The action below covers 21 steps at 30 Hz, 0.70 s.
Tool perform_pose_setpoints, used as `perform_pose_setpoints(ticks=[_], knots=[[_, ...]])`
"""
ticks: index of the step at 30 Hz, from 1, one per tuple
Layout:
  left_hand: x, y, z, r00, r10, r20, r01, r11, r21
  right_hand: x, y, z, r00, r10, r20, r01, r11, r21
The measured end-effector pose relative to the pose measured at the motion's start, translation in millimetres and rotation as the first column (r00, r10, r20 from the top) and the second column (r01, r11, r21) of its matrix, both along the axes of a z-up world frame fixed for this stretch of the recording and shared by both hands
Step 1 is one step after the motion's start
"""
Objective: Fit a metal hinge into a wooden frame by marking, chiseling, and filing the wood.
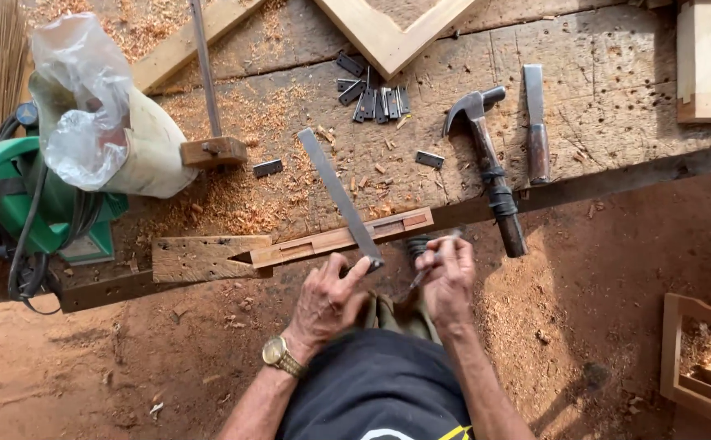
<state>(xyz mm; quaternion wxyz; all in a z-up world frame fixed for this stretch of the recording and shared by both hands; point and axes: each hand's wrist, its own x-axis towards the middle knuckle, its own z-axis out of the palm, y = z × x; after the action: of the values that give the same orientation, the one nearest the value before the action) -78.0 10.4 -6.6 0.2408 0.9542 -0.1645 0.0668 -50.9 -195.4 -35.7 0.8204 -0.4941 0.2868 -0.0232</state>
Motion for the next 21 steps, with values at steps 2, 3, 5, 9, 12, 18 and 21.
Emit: perform_pose_setpoints(ticks=[2,3,5,9,12,18,21], knots=[[17,8,-10,0.996,-0.047,0.080,0.045,0.999,0.030,-3,13,-13,0.999,0.039,0.015,-0.039,0.999,-0.002],[21,10,-16,0.990,-0.051,0.132,0.050,0.999,0.015,-11,20,-17,0.962,0.257,-0.086,-0.271,0.920,-0.282],[29,11,-18,0.982,-0.052,0.180,0.053,0.999,-0.001,-17,38,-12,0.872,0.423,-0.245,-0.487,0.711,-0.506],[42,11,-18,0.955,-0.117,0.274,0.122,0.993,-0.001,-11,61,-22,0.926,0.292,-0.238,-0.302,0.953,-0.009],[48,15,-4,0.957,-0.110,0.268,0.116,0.993,-0.006,-7,61,-28,0.939,0.275,-0.209,-0.254,0.960,0.120],[54,25,-25,0.988,-0.138,0.074,0.149,0.976,-0.161,-3,59,-23,0.930,0.322,-0.179,-0.306,0.946,0.108],[53,27,-23,0.981,-0.184,0.066,0.192,0.970,-0.152,-2,56,-27,0.917,0.349,-0.192,-0.328,0.935,0.134]])
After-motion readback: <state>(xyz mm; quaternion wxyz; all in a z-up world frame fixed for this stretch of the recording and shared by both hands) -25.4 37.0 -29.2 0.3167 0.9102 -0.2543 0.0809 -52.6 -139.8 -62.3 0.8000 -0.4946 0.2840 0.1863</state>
